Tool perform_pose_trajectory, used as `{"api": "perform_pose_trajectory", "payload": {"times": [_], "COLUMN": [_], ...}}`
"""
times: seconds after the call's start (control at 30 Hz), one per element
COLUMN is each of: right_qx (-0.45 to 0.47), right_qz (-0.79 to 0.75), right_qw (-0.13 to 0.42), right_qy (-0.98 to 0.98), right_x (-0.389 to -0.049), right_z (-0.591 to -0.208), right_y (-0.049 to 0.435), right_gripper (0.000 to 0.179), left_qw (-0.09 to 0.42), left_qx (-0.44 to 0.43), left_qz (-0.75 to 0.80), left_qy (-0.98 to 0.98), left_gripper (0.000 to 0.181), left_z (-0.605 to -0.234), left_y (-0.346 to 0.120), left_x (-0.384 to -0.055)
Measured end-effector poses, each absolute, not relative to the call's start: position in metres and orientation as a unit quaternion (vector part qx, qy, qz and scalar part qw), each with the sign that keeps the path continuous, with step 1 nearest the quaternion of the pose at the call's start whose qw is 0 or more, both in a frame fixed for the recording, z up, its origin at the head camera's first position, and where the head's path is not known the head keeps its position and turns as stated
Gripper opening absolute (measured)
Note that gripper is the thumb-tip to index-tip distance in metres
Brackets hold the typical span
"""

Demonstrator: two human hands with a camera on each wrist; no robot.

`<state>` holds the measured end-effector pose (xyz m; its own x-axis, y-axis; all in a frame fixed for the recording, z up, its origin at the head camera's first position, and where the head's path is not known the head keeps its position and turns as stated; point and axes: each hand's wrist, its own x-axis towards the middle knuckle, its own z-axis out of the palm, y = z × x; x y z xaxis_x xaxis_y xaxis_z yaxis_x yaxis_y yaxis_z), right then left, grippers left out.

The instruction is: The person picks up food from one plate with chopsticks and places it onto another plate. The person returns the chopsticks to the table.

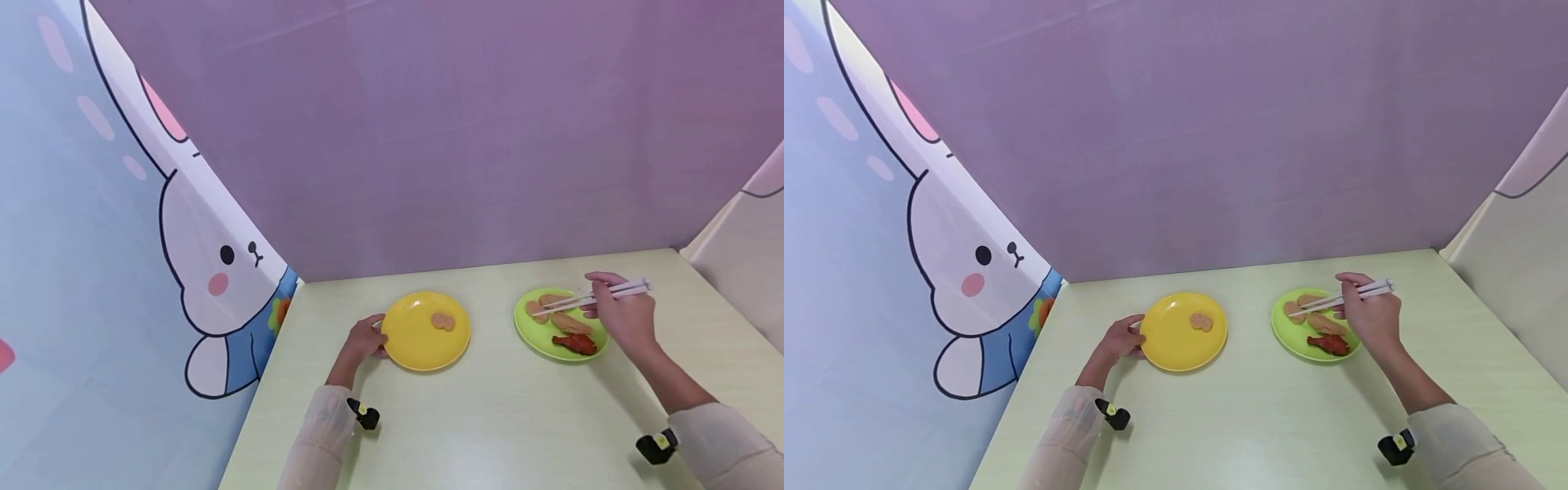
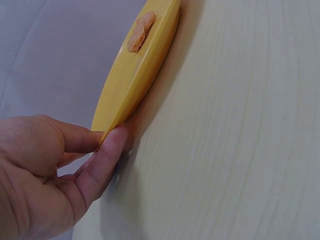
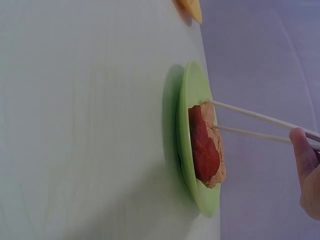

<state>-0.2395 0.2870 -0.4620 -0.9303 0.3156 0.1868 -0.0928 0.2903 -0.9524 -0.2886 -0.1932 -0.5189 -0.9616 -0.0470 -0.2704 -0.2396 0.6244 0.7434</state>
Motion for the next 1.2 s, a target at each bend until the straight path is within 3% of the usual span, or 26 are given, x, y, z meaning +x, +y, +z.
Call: {"api": "perform_pose_trajectory", "payload": {"times": [0.33,1.2], "right_qx": [-0.033,-0.076], "right_qz": [0.522,0.542], "right_qw": [0.2,0.18], "right_qy": [-0.829,-0.818], "right_x": [-0.2378,-0.2431], "right_z": [-0.4662,-0.4699], "right_y": [0.2807,0.2893], "right_gripper": [0.036,0.04], "left_qw": [0.12,0.131], "left_qx": [-0.091,-0.105], "left_qz": [0.455,0.47], "left_qy": [0.878,0.867], "left_gripper": [0.06,0.06], "left_z": [-0.5245,-0.5197], "left_y": [-0.1923,-0.1857], "left_x": [-0.2917,-0.2902]}}
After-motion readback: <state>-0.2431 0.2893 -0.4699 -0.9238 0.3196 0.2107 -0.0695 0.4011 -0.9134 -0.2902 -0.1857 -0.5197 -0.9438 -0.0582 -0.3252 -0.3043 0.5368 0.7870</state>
